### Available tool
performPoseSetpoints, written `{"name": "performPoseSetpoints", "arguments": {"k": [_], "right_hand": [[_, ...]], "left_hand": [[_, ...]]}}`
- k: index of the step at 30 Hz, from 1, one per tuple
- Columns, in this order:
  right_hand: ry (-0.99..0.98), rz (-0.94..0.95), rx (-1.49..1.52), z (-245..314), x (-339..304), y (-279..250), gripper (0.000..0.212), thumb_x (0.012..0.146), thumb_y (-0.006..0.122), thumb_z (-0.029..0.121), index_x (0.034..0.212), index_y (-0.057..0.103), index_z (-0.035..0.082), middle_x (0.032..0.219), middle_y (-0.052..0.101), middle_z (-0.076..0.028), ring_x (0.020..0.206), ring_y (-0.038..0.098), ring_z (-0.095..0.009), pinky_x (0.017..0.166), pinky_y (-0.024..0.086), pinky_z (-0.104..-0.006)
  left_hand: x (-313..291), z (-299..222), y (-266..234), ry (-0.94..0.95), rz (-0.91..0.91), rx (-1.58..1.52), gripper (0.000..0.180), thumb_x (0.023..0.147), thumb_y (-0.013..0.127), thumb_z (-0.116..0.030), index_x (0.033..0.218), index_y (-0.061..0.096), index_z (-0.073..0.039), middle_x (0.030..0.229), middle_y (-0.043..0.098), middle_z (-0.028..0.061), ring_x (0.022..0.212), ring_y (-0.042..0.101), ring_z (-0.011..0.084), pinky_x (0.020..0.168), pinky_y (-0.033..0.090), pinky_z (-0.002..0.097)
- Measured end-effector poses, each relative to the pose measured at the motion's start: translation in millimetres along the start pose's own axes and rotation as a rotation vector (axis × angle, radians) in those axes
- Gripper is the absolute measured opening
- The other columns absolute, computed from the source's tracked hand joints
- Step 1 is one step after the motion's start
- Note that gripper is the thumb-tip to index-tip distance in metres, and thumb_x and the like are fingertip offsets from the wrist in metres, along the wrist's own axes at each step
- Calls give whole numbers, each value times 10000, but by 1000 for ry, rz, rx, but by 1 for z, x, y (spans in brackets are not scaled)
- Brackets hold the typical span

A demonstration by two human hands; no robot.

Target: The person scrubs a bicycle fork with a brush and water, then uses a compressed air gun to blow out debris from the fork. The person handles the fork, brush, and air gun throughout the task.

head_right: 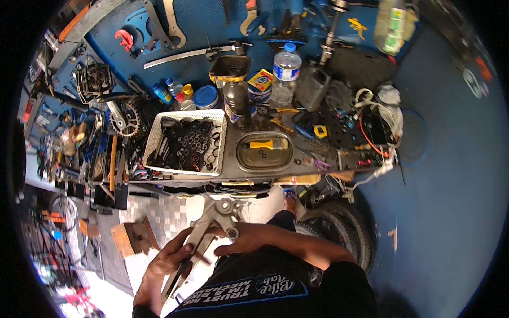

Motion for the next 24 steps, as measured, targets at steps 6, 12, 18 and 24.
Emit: {"name": "performPoseSetpoints", "arguments": {"k": [6,12,18,24], "right_hand": [[229,170,-219,-86,-70,-143,364,1000,691,312,1222,706,23,1147,757,-198,1042,754,-293,876,580,-412],[218,-258,-614,-99,-75,-301,194,955,726,245,1041,747,72,921,758,-151,864,747,-318,754,574,-435],[198,-54,-1051,-132,-26,-313,291,895,794,300,973,721,30,995,689,-144,911,701,-362,798,568,-465],[131,-19,-1118,-144,-15,-308,316,878,796,316,961,702,26,1044,685,-158,955,705,-371,823,578,-475]], "left_hand": [[38,10,44,-148,-405,-165,492,1133,431,-457,1247,596,-8,602,505,36,437,490,123,437,431,289],[96,43,86,-79,-815,-378,448,1119,444,-487,1052,549,-57,605,491,31,414,479,138,416,437,307],[154,37,115,-13,-1044,-398,406,1123,460,-451,1033,553,-67,586,503,22,419,491,124,408,395,298],[197,13,129,84,-1068,-243,431,1120,462,-464,1046,540,-47,582,517,30,396,492,123,386,392,302]]}}
Point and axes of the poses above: each hand's wrist, its own x-axis towards the middle knuckle, its own y-axis out of the palm, z = x × y, the point moved 8 cm from there along x, towards the middle knuckle
